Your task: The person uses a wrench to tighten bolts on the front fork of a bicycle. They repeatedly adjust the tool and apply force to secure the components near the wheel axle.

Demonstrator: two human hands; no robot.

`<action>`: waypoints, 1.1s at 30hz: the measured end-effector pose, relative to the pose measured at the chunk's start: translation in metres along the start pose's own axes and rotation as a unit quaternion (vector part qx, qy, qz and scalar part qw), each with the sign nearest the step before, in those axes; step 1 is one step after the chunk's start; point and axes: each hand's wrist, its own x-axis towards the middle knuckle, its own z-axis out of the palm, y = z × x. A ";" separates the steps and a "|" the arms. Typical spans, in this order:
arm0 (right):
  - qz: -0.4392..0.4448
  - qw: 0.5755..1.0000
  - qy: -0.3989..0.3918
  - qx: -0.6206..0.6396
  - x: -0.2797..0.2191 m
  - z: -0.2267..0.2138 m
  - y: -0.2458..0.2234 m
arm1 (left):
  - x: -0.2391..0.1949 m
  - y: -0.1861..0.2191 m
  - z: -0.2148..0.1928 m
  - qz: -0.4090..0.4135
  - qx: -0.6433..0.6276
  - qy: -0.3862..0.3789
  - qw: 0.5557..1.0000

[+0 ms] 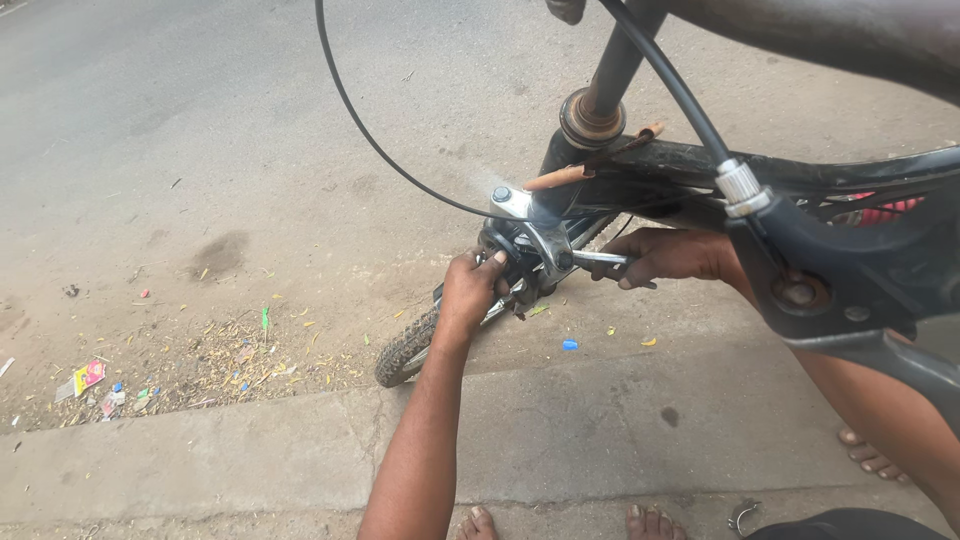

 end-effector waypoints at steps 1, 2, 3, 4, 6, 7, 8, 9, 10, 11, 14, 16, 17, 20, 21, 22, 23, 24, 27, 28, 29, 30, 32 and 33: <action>0.005 1.000 0.001 -0.009 -0.002 -0.001 -0.002 | 0.000 0.000 0.001 -0.001 -0.003 -0.002 1.000; 0.009 1.000 0.002 -0.018 -0.003 -0.004 -0.005 | 0.000 0.002 0.002 -0.002 -0.007 -0.003 1.000; 0.014 1.000 0.001 -0.025 -0.006 -0.006 -0.008 | 0.000 0.003 0.003 -0.003 -0.006 -0.005 1.000; 0.018 0.999 -0.001 -0.031 -0.007 -0.008 -0.011 | 0.000 0.004 0.003 -0.007 -0.004 -0.007 1.000; 0.020 0.999 -0.004 -0.041 -0.010 -0.010 -0.017 | -0.001 0.007 0.001 -0.016 -0.003 -0.013 1.000; 0.017 0.999 -0.004 -0.044 -0.010 -0.011 -0.019 | -0.001 0.010 -0.002 -0.021 -0.005 -0.017 1.000; 0.015 0.999 -0.005 -0.047 -0.011 -0.011 -0.021 | -0.001 0.011 -0.003 -0.027 -0.007 -0.023 0.999; 0.013 0.998 0.002 -0.066 -0.010 -0.011 -0.022 | 0.000 0.013 -0.005 -0.033 -0.008 -0.026 0.999; 0.013 0.996 0.008 -0.084 -0.010 -0.009 -0.022 | -0.001 0.013 -0.005 -0.041 -0.011 -0.031 0.999; 0.012 0.995 0.014 -0.103 -0.009 -0.007 -0.021 | -0.002 0.013 -0.005 -0.049 -0.014 -0.035 0.998; 0.028 0.991 0.026 -0.127 -0.002 -0.001 -0.019 | 0.000 0.013 -0.005 -0.059 -0.020 -0.033 0.997; 0.030 0.990 0.036 -0.131 0.003 0.004 -0.018 | 0.002 0.015 -0.006 -0.052 0.002 -0.032 0.998; 0.031 0.990 0.041 -0.134 0.004 0.006 -0.017 | 0.003 0.015 -0.006 -0.048 0.013 -0.031 0.998; 0.021 0.988 0.039 -0.151 0.009 0.008 -0.014 | 0.003 0.014 -0.007 -0.022 -0.010 -0.049 0.999; 0.027 0.987 0.037 -0.151 0.009 0.008 -0.013 | 0.001 0.012 -0.007 -0.037 -0.007 -0.046 0.998; 0.033 0.987 0.037 -0.152 0.010 0.008 -0.012 | 0.001 0.012 -0.007 -0.050 -0.004 -0.044 0.998; 0.039 0.987 0.036 -0.152 0.010 0.008 -0.011 | 0.000 0.012 -0.005 -0.063 -0.002 -0.041 0.997; 0.009 0.978 0.066 -0.200 0.010 0.009 -0.010 | 0.000 0.012 -0.005 -0.058 -0.004 -0.039 0.998; -0.081 0.931 0.193 -0.300 0.013 0.018 -0.005 | 0.003 0.014 -0.007 -0.038 -0.004 -0.031 0.999; -0.109 0.911 0.256 -0.305 0.013 0.028 -0.001 | 0.001 0.011 -0.006 -0.036 0.001 -0.029 0.999; -0.136 0.887 0.317 -0.308 0.014 0.034 0.004 | 0.000 0.009 -0.005 -0.034 0.005 -0.026 0.999; -0.149 0.882 0.333 -0.296 0.016 0.037 0.009 | 0.001 0.007 -0.004 -0.030 -0.008 -0.031 0.999; -0.177 0.872 0.366 -0.272 0.024 0.038 0.014 | 0.003 0.004 -0.004 -0.021 -0.034 -0.039 0.998; -0.187 0.869 0.364 -0.280 0.026 0.036 0.015 | 0.004 0.004 -0.004 -0.011 -0.030 -0.044 0.999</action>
